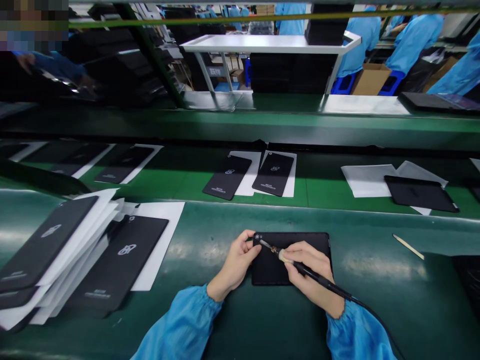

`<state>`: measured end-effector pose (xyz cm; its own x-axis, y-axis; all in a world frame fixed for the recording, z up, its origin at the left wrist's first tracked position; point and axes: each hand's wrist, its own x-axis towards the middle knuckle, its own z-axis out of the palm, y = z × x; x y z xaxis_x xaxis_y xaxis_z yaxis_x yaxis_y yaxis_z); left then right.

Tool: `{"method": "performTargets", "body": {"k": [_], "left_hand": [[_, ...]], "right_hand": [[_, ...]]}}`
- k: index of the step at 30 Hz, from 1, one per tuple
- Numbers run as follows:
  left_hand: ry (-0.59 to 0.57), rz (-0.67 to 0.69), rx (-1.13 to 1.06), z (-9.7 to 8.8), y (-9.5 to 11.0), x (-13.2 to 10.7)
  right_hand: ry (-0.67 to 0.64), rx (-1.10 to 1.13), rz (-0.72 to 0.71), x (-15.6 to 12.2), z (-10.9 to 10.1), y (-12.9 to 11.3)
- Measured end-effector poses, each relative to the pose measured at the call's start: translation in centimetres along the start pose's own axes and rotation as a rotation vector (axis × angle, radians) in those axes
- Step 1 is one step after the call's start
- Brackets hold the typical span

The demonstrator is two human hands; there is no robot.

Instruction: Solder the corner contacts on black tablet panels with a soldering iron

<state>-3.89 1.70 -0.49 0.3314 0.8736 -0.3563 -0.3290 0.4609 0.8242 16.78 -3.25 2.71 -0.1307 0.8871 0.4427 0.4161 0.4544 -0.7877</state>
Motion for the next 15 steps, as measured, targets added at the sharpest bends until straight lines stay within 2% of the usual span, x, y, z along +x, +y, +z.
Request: {"method": "performTargets", "body": {"k": [6,12,15], "left_hand": [[-0.014,0.024,0.025,0.1,0.2,-0.2],[-0.016,0.043,0.018,0.2,0.1,-0.2],[-0.018,0.044,0.017,0.4,0.2,-0.3]], "right_hand": [[0.003,0.021,-0.006,0.0,0.2,0.0],[0.077,0.021,0.02,0.7,-1.1,-0.5],[0.038,-0.003,0.016,1.4,-1.5,-1.1]]}}
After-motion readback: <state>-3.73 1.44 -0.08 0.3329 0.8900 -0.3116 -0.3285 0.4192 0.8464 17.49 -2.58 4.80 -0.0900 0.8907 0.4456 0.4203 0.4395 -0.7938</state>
